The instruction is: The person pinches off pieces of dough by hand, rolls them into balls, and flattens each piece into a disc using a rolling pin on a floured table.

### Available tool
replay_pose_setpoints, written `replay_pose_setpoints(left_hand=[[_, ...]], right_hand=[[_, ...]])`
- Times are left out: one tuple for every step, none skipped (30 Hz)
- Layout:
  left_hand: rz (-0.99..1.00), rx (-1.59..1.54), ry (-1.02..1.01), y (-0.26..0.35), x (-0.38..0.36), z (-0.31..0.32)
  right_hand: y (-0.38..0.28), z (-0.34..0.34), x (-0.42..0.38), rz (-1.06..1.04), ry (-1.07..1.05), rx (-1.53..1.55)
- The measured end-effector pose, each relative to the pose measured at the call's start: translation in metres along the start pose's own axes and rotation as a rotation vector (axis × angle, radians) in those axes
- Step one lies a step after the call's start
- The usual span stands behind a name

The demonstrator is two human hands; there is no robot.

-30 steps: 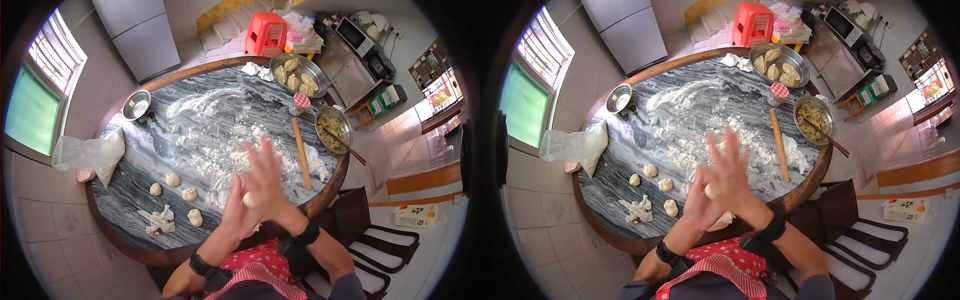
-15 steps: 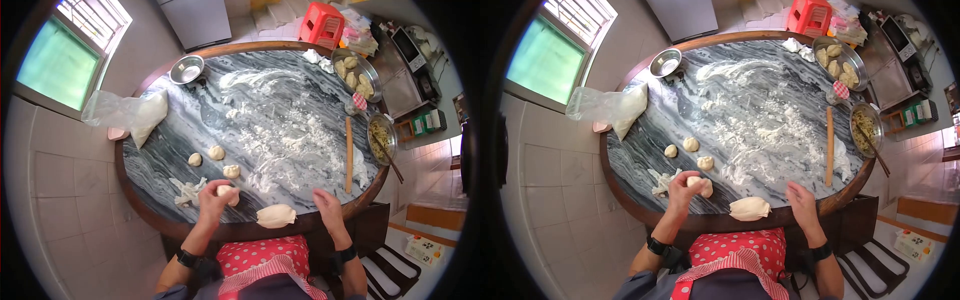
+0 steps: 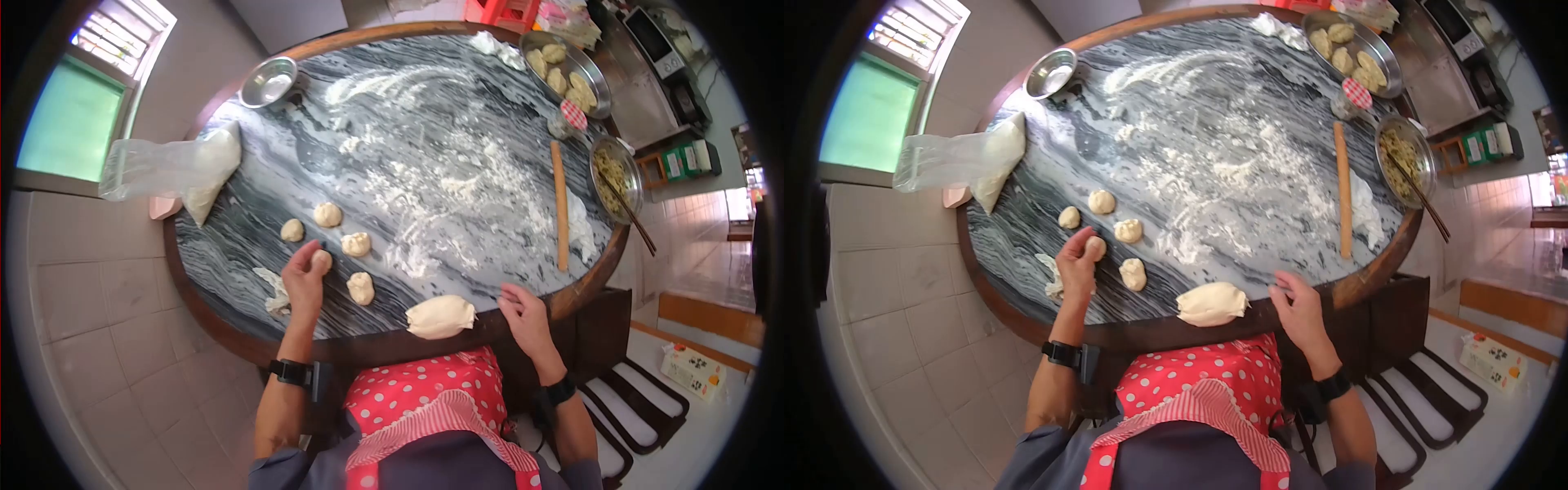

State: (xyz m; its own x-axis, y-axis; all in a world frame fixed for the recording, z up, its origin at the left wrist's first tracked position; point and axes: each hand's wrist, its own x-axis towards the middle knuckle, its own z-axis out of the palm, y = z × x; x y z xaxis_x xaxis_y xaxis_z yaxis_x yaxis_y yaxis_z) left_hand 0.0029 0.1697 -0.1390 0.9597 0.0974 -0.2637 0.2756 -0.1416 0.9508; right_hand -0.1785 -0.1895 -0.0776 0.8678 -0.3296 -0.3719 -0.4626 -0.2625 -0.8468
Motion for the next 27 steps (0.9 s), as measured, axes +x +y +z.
replay_pose_setpoints(left_hand=[[0.020, -0.016, 0.008, -0.006, 0.003, -0.002], [0.035, 0.011, 0.010, -0.010, 0.005, -0.005], [0.040, 0.087, 0.031, -0.001, 0.003, -0.004], [0.071, 0.180, 0.064, -0.003, 0.002, -0.006], [0.105, 0.272, 0.099, -0.005, 0.003, -0.008], [0.149, 0.361, 0.134, -0.006, 0.003, -0.009], [0.148, 0.360, 0.126, -0.006, 0.002, -0.010], [0.213, 0.404, 0.184, -0.006, 0.000, -0.011], [0.277, 0.448, 0.244, -0.001, -0.004, -0.011], [0.331, 0.484, 0.261, 0.020, -0.016, -0.005], [0.330, 0.487, 0.258, 0.031, -0.026, -0.002], [0.457, 0.535, 0.218, 0.038, -0.034, -0.001], [0.586, 0.583, 0.177, 0.043, -0.042, 0.002], [0.620, 0.535, 0.129, 0.045, -0.051, 0.010], [0.516, 0.514, -0.002, 0.053, -0.063, 0.018], [0.409, 0.489, -0.130, 0.058, -0.075, 0.027], [0.286, 0.383, -0.283, 0.057, -0.082, 0.036], [0.244, 0.408, -0.461, 0.061, -0.088, 0.045], [0.229, 0.390, -0.652, 0.058, -0.091, 0.052], [0.304, 0.478, -0.792, 0.056, -0.095, 0.059], [0.312, 0.475, -0.830, 0.050, -0.101, 0.065], [0.101, 0.256, -0.817, 0.039, -0.106, 0.068], [-0.108, 0.035, -0.793, 0.032, -0.107, 0.070], [-0.106, 0.030, -0.788, 0.037, -0.105, 0.073], [-0.321, -0.206, -0.730, 0.049, -0.103, 0.076], [-0.534, -0.443, -0.657, 0.058, -0.103, 0.077], [-0.531, -0.443, -0.646, 0.065, -0.107, 0.083]], right_hand=[[-0.003, 0.002, -0.001, -0.059, 0.006, -0.087], [-0.010, 0.003, -0.003, -0.131, -0.009, -0.159], [-0.021, 0.004, -0.005, -0.167, -0.048, -0.207], [-0.023, 0.006, -0.007, -0.221, -0.111, -0.220], [-0.025, 0.008, -0.007, -0.277, -0.173, -0.233], [-0.027, 0.010, -0.008, -0.273, -0.167, -0.235], [-0.030, 0.014, -0.009, -0.332, -0.233, -0.303], [-0.032, 0.017, -0.009, -0.391, -0.301, -0.370], [-0.032, 0.020, -0.007, -0.387, -0.299, -0.371], [-0.032, 0.023, -0.005, -0.409, -0.326, -0.421], [-0.031, 0.028, -0.002, -0.431, -0.353, -0.469], [-0.031, 0.032, 0.000, -0.478, -0.347, -0.521], [-0.030, 0.038, 0.002, -0.478, -0.347, -0.515], [-0.028, 0.045, 0.005, -0.588, -0.370, -0.617], [-0.025, 0.050, 0.007, -0.699, -0.392, -0.720], [-0.019, 0.055, 0.010, -0.701, -0.391, -0.716], [-0.011, 0.060, 0.012, -0.664, -0.398, -0.660], [-0.007, 0.063, 0.014, -0.628, -0.407, -0.605], [-0.012, 0.064, 0.016, -0.633, -0.409, -0.605], [-0.019, 0.063, 0.018, -0.425, -0.463, -0.458], [-0.023, 0.063, 0.020, -0.218, -0.510, -0.312], [-0.022, 0.061, 0.019, -0.223, -0.511, -0.316], [-0.018, 0.057, 0.016, 0.140, -0.642, 0.180], [-0.016, 0.056, 0.011, 0.512, -0.735, 0.681], [-0.035, 0.054, 0.000, 0.442, -0.662, 0.790], [-0.039, 0.045, -0.002, 0.500, -0.748, 0.805], [-0.041, 0.038, -0.002, 0.553, -0.836, 0.826]])
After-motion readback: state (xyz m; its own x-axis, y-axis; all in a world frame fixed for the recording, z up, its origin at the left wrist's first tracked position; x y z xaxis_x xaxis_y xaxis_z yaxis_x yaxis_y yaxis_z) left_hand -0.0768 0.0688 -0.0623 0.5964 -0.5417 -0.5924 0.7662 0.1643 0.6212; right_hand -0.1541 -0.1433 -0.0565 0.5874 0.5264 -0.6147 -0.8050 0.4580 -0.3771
